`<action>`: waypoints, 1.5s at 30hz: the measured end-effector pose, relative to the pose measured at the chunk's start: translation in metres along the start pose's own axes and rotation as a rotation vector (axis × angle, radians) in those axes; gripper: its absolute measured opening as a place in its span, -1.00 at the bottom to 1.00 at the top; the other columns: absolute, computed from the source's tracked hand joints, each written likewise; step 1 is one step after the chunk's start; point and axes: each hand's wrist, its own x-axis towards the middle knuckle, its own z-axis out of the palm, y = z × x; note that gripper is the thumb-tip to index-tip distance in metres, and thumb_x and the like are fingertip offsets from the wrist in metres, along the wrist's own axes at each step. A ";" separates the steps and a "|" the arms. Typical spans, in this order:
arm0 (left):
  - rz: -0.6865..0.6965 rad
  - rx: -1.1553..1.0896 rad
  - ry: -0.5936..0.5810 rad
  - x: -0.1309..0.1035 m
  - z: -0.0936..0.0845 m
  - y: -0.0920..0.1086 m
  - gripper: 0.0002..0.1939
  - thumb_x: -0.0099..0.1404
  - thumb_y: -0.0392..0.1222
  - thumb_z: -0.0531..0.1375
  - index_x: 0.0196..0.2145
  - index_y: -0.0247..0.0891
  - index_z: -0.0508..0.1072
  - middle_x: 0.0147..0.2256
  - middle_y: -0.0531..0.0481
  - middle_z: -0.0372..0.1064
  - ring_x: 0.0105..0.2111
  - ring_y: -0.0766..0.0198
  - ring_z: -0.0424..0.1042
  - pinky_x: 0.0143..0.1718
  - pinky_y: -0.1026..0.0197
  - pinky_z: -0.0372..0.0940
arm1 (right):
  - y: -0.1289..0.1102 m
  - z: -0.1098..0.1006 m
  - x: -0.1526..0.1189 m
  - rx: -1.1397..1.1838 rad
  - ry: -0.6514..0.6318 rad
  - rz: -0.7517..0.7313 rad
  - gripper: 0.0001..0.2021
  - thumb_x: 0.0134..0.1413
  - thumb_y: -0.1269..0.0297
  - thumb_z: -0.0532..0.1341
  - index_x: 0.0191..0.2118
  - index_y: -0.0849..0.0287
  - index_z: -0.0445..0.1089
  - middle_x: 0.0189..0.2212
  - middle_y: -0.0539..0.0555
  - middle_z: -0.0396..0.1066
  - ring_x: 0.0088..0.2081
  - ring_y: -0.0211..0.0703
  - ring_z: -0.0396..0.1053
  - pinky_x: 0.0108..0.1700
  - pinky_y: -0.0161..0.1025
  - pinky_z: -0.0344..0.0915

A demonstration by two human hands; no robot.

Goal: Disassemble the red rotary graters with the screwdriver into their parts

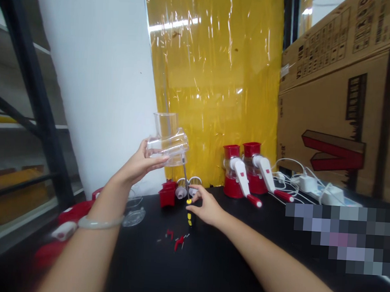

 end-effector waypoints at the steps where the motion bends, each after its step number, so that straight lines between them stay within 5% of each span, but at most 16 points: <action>1: -0.005 0.002 -0.002 0.000 0.000 0.000 -0.16 -0.06 -0.22 0.46 0.10 -0.10 0.13 -0.07 -0.12 0.35 -0.05 0.07 0.42 -0.08 0.02 0.36 | -0.001 0.001 0.000 -0.044 0.039 0.035 -0.35 -0.11 0.24 0.39 0.13 0.16 0.18 -0.32 0.01 0.39 -0.16 -0.10 0.42 0.10 0.04 0.27; 3: -0.014 0.000 -0.004 -0.001 0.002 0.002 -0.16 -0.06 -0.22 0.46 0.10 -0.10 0.12 -0.06 -0.13 0.35 -0.05 0.08 0.42 -0.07 0.02 0.35 | -0.003 0.002 0.000 -0.076 0.077 0.059 -0.27 -0.20 0.18 0.44 0.13 0.16 0.19 -0.18 0.11 0.38 -0.05 -0.03 0.38 0.09 0.05 0.27; 6: -0.025 -0.005 -0.001 -0.002 0.003 0.004 -0.15 -0.06 -0.22 0.47 0.10 -0.09 0.12 -0.06 -0.12 0.35 -0.04 0.09 0.41 -0.06 0.03 0.35 | -0.003 0.001 -0.002 0.053 -0.048 -0.005 -0.22 -0.08 0.23 0.37 0.25 0.11 0.04 0.01 0.18 0.32 0.13 -0.04 0.29 0.14 0.01 0.23; 10: -0.017 -0.002 -0.010 -0.002 0.003 0.004 -0.17 -0.06 -0.23 0.46 0.09 -0.10 0.12 -0.06 -0.12 0.35 -0.05 0.09 0.41 -0.07 0.02 0.35 | -0.002 0.001 -0.001 -0.007 -0.066 0.046 -0.23 -0.06 0.23 0.38 0.26 0.16 0.07 -0.28 0.04 0.40 -0.13 -0.09 0.42 0.09 0.03 0.27; 13: -0.026 -0.013 -0.001 -0.003 0.004 0.005 -0.16 -0.07 -0.25 0.46 0.10 -0.10 0.13 -0.08 -0.12 0.35 -0.07 0.10 0.42 -0.06 0.01 0.35 | 0.000 0.001 0.000 -0.177 0.057 0.123 -0.12 -0.29 0.11 0.49 0.21 0.17 0.17 -0.17 0.13 0.37 -0.03 0.04 0.35 0.10 0.11 0.25; 16: -0.030 -0.032 -0.001 -0.004 0.004 0.006 -0.17 -0.08 -0.26 0.46 0.07 -0.09 0.15 -0.12 -0.08 0.38 -0.10 0.10 0.44 -0.07 0.02 0.35 | 0.001 -0.004 -0.002 -0.059 -0.020 0.102 -0.26 -0.05 0.10 0.37 0.24 0.11 0.12 0.03 0.21 0.32 0.14 0.03 0.26 0.18 0.11 0.18; 19: -0.034 -0.040 0.002 -0.005 0.004 0.007 -0.19 -0.09 -0.26 0.47 0.05 -0.10 0.16 -0.13 -0.08 0.38 -0.12 0.09 0.45 -0.07 0.01 0.35 | 0.003 -0.008 -0.003 0.134 -0.179 0.024 -0.35 0.06 0.23 0.30 0.25 0.09 0.08 -0.10 0.12 0.44 0.07 -0.06 0.37 0.19 0.08 0.18; 22: -0.044 -0.050 -0.008 -0.005 0.004 0.007 -0.17 -0.09 -0.26 0.47 0.06 -0.12 0.15 -0.14 -0.08 0.38 -0.11 0.09 0.45 -0.06 -0.01 0.35 | 0.003 -0.007 -0.002 0.052 -0.104 0.042 -0.35 -0.06 0.22 0.37 0.17 0.14 0.18 -0.29 0.03 0.43 -0.12 -0.08 0.45 0.12 0.07 0.25; 25: -0.038 -0.047 -0.018 -0.004 0.003 0.006 -0.16 -0.09 -0.26 0.47 0.08 -0.10 0.14 -0.13 -0.08 0.37 -0.10 0.10 0.44 -0.05 0.00 0.34 | 0.002 -0.006 -0.001 -0.052 0.018 0.090 -0.26 -0.21 0.13 0.45 0.13 0.14 0.22 -0.14 0.12 0.37 -0.02 -0.02 0.38 0.11 0.06 0.27; 27: -0.033 -0.036 -0.011 -0.004 0.003 0.006 -0.16 -0.08 -0.25 0.47 0.08 -0.09 0.14 -0.10 -0.08 0.34 -0.08 0.11 0.42 -0.05 0.00 0.34 | 0.001 -0.007 -0.002 0.038 -0.035 0.075 -0.26 -0.13 0.13 0.41 0.19 0.11 0.15 -0.01 0.17 0.33 0.11 -0.02 0.31 0.14 0.04 0.24; 30: -0.038 -0.027 -0.010 -0.004 0.004 0.007 -0.16 -0.08 -0.25 0.47 0.08 -0.09 0.14 -0.11 -0.07 0.35 -0.09 0.13 0.42 -0.05 0.00 0.33 | 0.000 -0.007 -0.002 0.189 -0.171 0.039 -0.33 0.03 0.21 0.32 0.23 0.11 0.07 -0.16 0.09 0.42 0.04 -0.09 0.40 0.15 0.03 0.23; 33: -0.047 -0.039 -0.024 -0.005 0.004 0.007 -0.17 -0.08 -0.26 0.46 0.07 -0.09 0.14 -0.14 -0.06 0.37 -0.11 0.14 0.43 -0.05 0.00 0.32 | 0.000 -0.005 -0.001 0.040 -0.066 0.081 -0.32 -0.10 0.19 0.40 0.15 0.13 0.18 -0.33 0.00 0.40 -0.14 -0.07 0.46 0.09 0.06 0.28; 36: -0.050 -0.048 -0.023 -0.005 0.004 0.007 -0.17 -0.07 -0.26 0.46 0.08 -0.08 0.13 -0.14 -0.06 0.36 -0.08 0.13 0.42 -0.05 0.00 0.33 | 0.000 -0.005 -0.001 -0.076 0.028 0.101 -0.25 -0.21 0.12 0.46 0.14 0.13 0.21 -0.13 0.12 0.39 -0.01 -0.01 0.39 0.11 0.07 0.27; 38: -0.058 -0.053 -0.021 -0.005 0.004 0.006 -0.17 -0.06 -0.27 0.46 0.08 -0.07 0.13 -0.14 -0.06 0.37 -0.08 0.12 0.43 -0.05 -0.01 0.33 | 0.000 -0.007 -0.002 0.022 -0.058 0.072 -0.26 -0.12 0.15 0.41 0.19 0.10 0.14 0.00 0.17 0.35 0.09 -0.03 0.34 0.15 0.06 0.24; 41: -0.064 -0.071 -0.027 -0.004 0.003 0.006 -0.20 -0.06 -0.28 0.45 0.06 -0.07 0.13 -0.15 -0.06 0.39 -0.09 0.10 0.44 -0.06 -0.04 0.33 | 0.003 -0.009 -0.001 0.175 -0.204 0.046 -0.34 0.02 0.25 0.32 0.21 0.10 0.08 -0.14 0.09 0.45 -0.01 -0.11 0.43 0.15 0.05 0.25; 45: -0.057 -0.071 -0.039 -0.004 0.004 0.005 -0.21 -0.05 -0.27 0.45 0.05 -0.07 0.13 -0.13 -0.07 0.40 -0.08 0.09 0.44 -0.07 -0.05 0.35 | 0.006 -0.005 0.000 0.055 -0.060 0.115 -0.30 -0.17 0.23 0.43 0.13 0.15 0.20 -0.26 0.03 0.39 -0.12 -0.09 0.45 0.08 0.04 0.31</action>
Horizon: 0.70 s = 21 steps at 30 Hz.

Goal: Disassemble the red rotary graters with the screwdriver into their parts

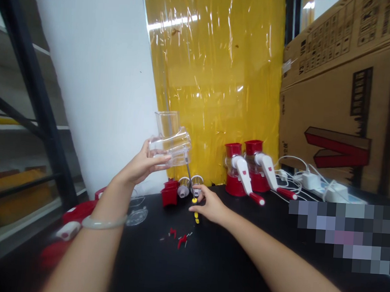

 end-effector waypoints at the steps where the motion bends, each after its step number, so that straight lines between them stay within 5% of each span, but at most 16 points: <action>1: -0.001 0.005 0.000 0.000 0.000 0.000 -0.20 -0.05 -0.27 0.45 0.05 -0.07 0.13 -0.13 -0.07 0.40 -0.08 0.08 0.44 -0.08 -0.06 0.36 | 0.000 0.001 0.000 -0.033 0.033 0.013 -0.25 -0.23 0.20 0.46 0.13 0.14 0.21 -0.18 0.07 0.38 -0.06 -0.06 0.42 0.10 0.04 0.30; 5: 0.001 0.016 0.000 -0.002 0.001 0.002 -0.20 -0.05 -0.27 0.45 0.06 -0.08 0.13 -0.14 -0.07 0.40 -0.09 0.08 0.45 -0.07 -0.07 0.37 | -0.002 -0.002 -0.003 0.036 -0.053 -0.019 -0.24 -0.13 0.14 0.41 0.21 0.07 0.13 0.00 0.15 0.33 0.14 -0.04 0.30 0.17 0.05 0.22; 7: -0.006 0.025 0.002 -0.002 0.001 0.003 -0.20 -0.04 -0.26 0.45 0.07 -0.07 0.12 -0.13 -0.07 0.39 -0.09 0.09 0.44 -0.07 -0.09 0.37 | -0.002 -0.003 -0.002 0.090 -0.105 -0.052 -0.32 -0.04 0.16 0.37 0.20 0.09 0.13 -0.18 0.06 0.40 0.01 -0.09 0.40 0.13 0.02 0.26; 10: -0.016 0.026 -0.012 -0.001 0.000 0.002 -0.21 -0.03 -0.25 0.45 0.06 -0.06 0.11 -0.12 -0.07 0.40 -0.11 0.11 0.45 -0.07 -0.12 0.37 | 0.001 -0.002 0.001 -0.011 0.000 -0.010 -0.35 -0.14 0.16 0.43 0.10 0.13 0.25 -0.40 -0.07 0.34 -0.24 -0.15 0.45 -0.01 -0.03 0.35; 13: -0.004 0.016 -0.020 -0.001 0.000 0.001 -0.22 -0.04 -0.26 0.45 0.05 -0.06 0.13 -0.12 -0.07 0.40 -0.11 0.10 0.46 -0.06 -0.13 0.36 | 0.001 -0.002 0.002 -0.111 0.087 0.021 -0.28 -0.27 0.10 0.48 0.07 0.14 0.29 -0.25 0.03 0.38 -0.15 -0.10 0.42 0.00 -0.02 0.36; 16: -0.002 0.013 -0.012 -0.001 0.000 0.001 -0.21 -0.05 -0.26 0.45 0.05 -0.06 0.13 -0.12 -0.08 0.41 -0.09 0.06 0.45 -0.07 -0.13 0.37 | -0.002 -0.006 -0.001 0.000 -0.007 -0.034 -0.25 -0.17 0.11 0.44 0.17 0.09 0.20 -0.04 0.14 0.37 0.06 -0.05 0.36 0.10 0.00 0.30; 19: -0.013 0.011 -0.010 -0.001 -0.001 0.001 -0.21 -0.05 -0.26 0.45 0.05 -0.07 0.12 -0.14 -0.08 0.42 -0.09 0.04 0.46 -0.07 -0.15 0.37 | -0.002 -0.009 0.000 0.098 -0.102 -0.054 -0.31 -0.07 0.16 0.38 0.19 0.11 0.16 -0.25 0.04 0.43 -0.08 -0.10 0.45 0.08 0.00 0.32; 21: -0.015 0.006 -0.014 -0.001 -0.001 0.001 -0.20 -0.04 -0.26 0.45 0.06 -0.06 0.12 -0.15 -0.08 0.42 -0.08 0.02 0.45 -0.07 -0.16 0.37 | -0.001 -0.007 0.001 0.023 -0.046 -0.021 -0.36 -0.11 0.15 0.40 0.11 0.16 0.25 -0.39 -0.04 0.37 -0.24 -0.13 0.47 0.00 -0.03 0.36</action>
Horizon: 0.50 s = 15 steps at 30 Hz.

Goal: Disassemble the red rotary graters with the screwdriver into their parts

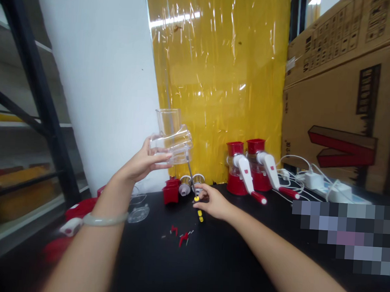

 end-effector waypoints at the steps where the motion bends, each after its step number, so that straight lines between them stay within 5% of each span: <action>1: 0.000 -0.005 -0.005 0.000 0.000 0.000 -0.20 -0.04 -0.26 0.45 0.06 -0.06 0.12 -0.15 -0.08 0.42 -0.07 0.01 0.45 -0.07 -0.17 0.37 | 0.000 0.002 0.000 -0.061 0.047 0.024 -0.37 -0.16 0.13 0.42 0.06 0.17 0.28 -0.41 -0.05 0.35 -0.28 -0.14 0.45 -0.04 -0.04 0.37; 4: 0.007 -0.018 -0.015 0.000 0.000 -0.001 -0.22 -0.03 -0.26 0.44 0.06 -0.05 0.13 -0.15 -0.08 0.42 -0.05 0.00 0.44 -0.06 -0.18 0.37 | -0.005 0.005 -0.001 -0.158 0.105 0.057 -0.32 -0.23 0.07 0.45 0.05 0.17 0.29 -0.23 0.07 0.39 -0.14 -0.08 0.42 -0.01 -0.03 0.35; 8: 0.005 -0.016 -0.033 0.000 -0.002 -0.001 -0.22 -0.02 -0.26 0.45 0.05 -0.04 0.13 -0.13 -0.08 0.42 -0.04 0.00 0.44 -0.05 -0.22 0.36 | -0.015 0.000 -0.007 -0.033 -0.024 -0.006 -0.28 -0.13 0.12 0.40 0.16 0.14 0.16 -0.01 0.18 0.38 0.08 -0.04 0.35 0.14 -0.01 0.24; 11: 0.002 -0.014 -0.033 0.000 -0.003 -0.001 -0.23 -0.01 -0.26 0.44 0.05 -0.05 0.12 -0.10 -0.10 0.41 -0.04 0.02 0.44 -0.04 -0.23 0.36 | -0.015 -0.003 -0.007 0.054 -0.124 -0.015 -0.33 -0.03 0.15 0.34 0.18 0.16 0.12 -0.24 0.07 0.46 -0.09 -0.11 0.44 0.07 -0.05 0.28; 15: -0.006 -0.005 -0.029 0.001 -0.003 -0.001 -0.23 0.00 -0.25 0.44 0.06 -0.05 0.11 -0.07 -0.11 0.40 -0.05 0.03 0.44 -0.03 -0.26 0.35 | -0.007 0.001 -0.001 -0.047 0.028 0.063 -0.34 -0.24 0.09 0.45 0.03 0.19 0.30 -0.48 -0.10 0.28 -0.43 -0.25 0.34 -0.27 -0.23 0.33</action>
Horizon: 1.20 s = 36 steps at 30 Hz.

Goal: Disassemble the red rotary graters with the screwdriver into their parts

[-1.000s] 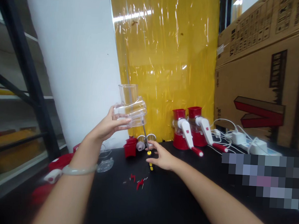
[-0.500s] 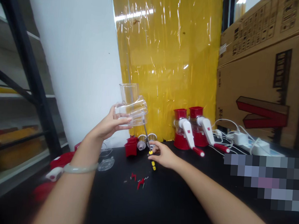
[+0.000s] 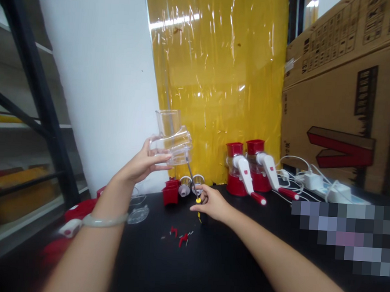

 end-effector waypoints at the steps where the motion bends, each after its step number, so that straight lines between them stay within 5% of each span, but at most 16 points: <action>1: -0.003 0.000 -0.004 0.000 0.000 0.000 -0.23 0.00 -0.25 0.44 0.06 -0.05 0.11 -0.06 -0.10 0.39 -0.05 0.03 0.44 -0.02 -0.27 0.34 | 0.001 0.002 0.001 -0.039 0.038 0.011 -0.34 -0.28 0.07 0.47 -0.01 0.18 0.33 -0.48 -0.10 0.27 -0.46 -0.28 0.30 -0.33 -0.26 0.31; 8: 0.013 -0.010 0.002 -0.001 0.001 0.000 -0.25 0.00 -0.26 0.44 0.05 -0.05 0.13 -0.06 -0.11 0.38 -0.02 -0.01 0.43 -0.02 -0.28 0.34 | -0.008 0.003 -0.006 -0.094 0.003 -0.063 -0.51 0.01 0.05 0.32 0.02 0.18 0.35 -0.30 0.05 0.43 -0.36 -0.24 0.37 -0.26 -0.25 0.32; 13: 0.016 -0.027 0.006 0.000 0.001 -0.003 -0.25 -0.01 -0.26 0.44 0.04 -0.06 0.14 -0.08 -0.09 0.38 -0.04 0.00 0.44 -0.02 -0.27 0.35 | -0.015 0.003 -0.008 -0.061 -0.083 -0.070 -0.74 0.13 0.13 0.21 -0.19 0.22 0.44 -0.37 0.10 0.52 -0.30 -0.13 0.48 -0.20 -0.19 0.36; 36: 0.046 -0.051 0.053 0.007 0.005 -0.010 -0.24 -0.03 -0.24 0.45 0.03 -0.03 0.13 -0.03 -0.07 0.36 0.02 -0.02 0.41 -0.02 -0.28 0.36 | -0.014 0.016 -0.009 0.086 -0.071 -0.058 -0.74 0.09 0.07 0.24 -0.31 0.20 0.39 -0.39 0.10 0.50 -0.30 -0.12 0.49 -0.16 -0.16 0.39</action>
